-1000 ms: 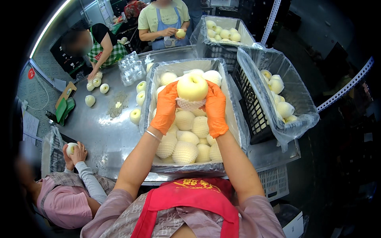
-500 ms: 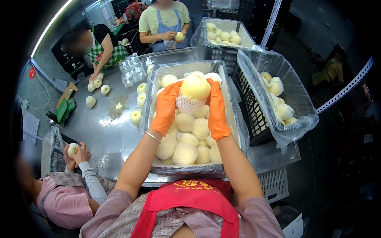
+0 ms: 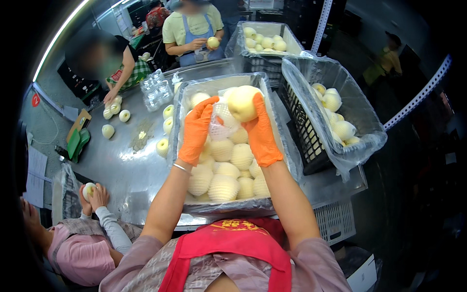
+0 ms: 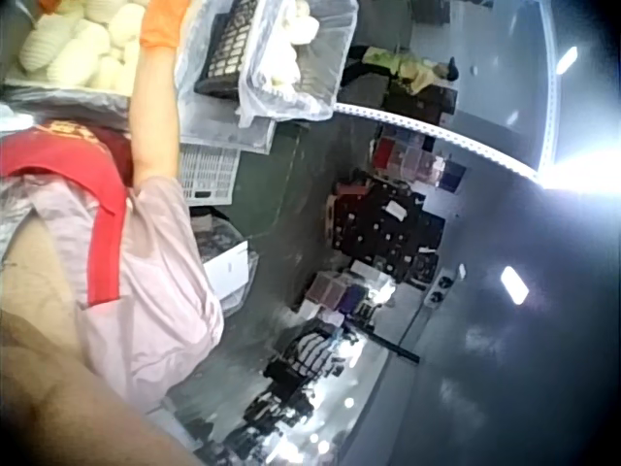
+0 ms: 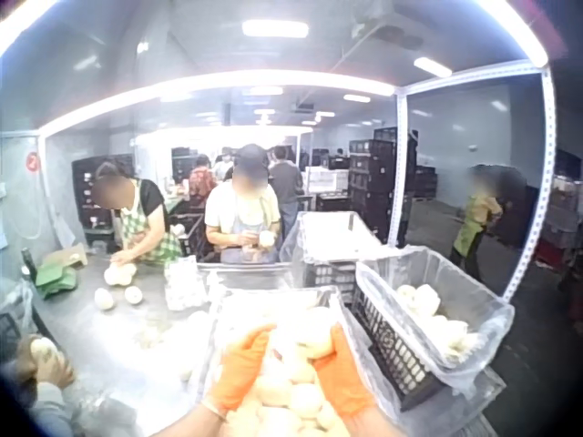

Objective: The person wraps peeled apples in white foam netting and places them into a plastic crate. They pick up each apple, stretch the netting over it, and then arrange the wrapped apples in the crate.

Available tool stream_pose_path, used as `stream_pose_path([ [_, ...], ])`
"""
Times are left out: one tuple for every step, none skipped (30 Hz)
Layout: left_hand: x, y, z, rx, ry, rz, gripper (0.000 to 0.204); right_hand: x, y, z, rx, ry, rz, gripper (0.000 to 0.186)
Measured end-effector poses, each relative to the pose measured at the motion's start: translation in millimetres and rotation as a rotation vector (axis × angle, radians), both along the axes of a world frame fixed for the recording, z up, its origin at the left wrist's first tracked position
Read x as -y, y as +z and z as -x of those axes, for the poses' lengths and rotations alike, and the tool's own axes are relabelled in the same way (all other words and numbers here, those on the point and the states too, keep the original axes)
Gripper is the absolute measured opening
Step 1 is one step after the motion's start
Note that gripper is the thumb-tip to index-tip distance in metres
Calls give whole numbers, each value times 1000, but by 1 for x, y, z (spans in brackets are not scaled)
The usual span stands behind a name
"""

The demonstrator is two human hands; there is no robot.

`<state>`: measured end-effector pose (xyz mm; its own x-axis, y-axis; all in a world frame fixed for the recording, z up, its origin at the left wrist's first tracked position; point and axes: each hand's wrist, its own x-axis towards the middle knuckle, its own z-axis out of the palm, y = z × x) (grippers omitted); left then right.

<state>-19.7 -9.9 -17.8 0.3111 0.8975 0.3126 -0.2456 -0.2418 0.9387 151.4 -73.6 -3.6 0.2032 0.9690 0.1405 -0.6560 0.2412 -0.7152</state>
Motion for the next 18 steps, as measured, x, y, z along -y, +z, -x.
stream_pose_path([
  [-4, -5, 5, -50, -6, 19, 32, -1, 2, 0, -183, 31, 3, 74],
  [-8, -10, 9, -101, -11, 37, 33, 0, 5, -1, -227, -5, 75, 88],
  [-9, -11, 12, -271, -14, 18, 36, 1, 2, -5, -252, 44, 83, 90],
  [-9, -13, 14, -441, -16, -3, 39, 1, -2, -10, -276, 94, 92, 92],
  [-7, -16, 15, -611, -16, -26, 42, 1, -4, -14, -300, 146, 100, 94],
  [-1, -13, 15, -686, 1, -166, 48, -1, -4, -13, -316, 133, 132, 101],
  [3, -9, 14, -788, 6, -191, 48, -1, -3, -13, -324, 135, 128, 101],
  [6, -4, 14, -891, 12, -216, 48, 0, -3, -12, -332, 137, 124, 101],
  [11, 3, 14, -994, 20, -240, 48, 1, -2, -11, -340, 142, 120, 101],
  [11, 1, 14, -976, 58, -295, 48, 2, -1, -10, -357, 166, 118, 101],
  [9, -4, 14, -959, 96, -349, 48, 3, 0, -9, -375, 190, 117, 102],
  [8, -8, 14, -940, 135, -403, 48, 3, 1, -8, -392, 215, 116, 103],
  [6, -10, 14, -915, 204, -453, 47, 4, 3, -6, -391, 228, 117, 103],
  [3, -12, 13, -889, 274, -503, 47, 5, 4, -4, -391, 242, 119, 104],
  [1, -12, 13, -863, 342, -553, 47, 5, 5, -3, -391, 255, 120, 105],
  [0, -11, 13, -854, 315, -501, 47, 6, 4, -2, -403, 276, 121, 105],
  [-1, -11, 14, -845, 287, -448, 47, 6, 3, -2, -415, 296, 121, 106],
  [0, -8, 15, -836, 259, -393, 47, 6, 2, -2, -427, 316, 125, 107],
])
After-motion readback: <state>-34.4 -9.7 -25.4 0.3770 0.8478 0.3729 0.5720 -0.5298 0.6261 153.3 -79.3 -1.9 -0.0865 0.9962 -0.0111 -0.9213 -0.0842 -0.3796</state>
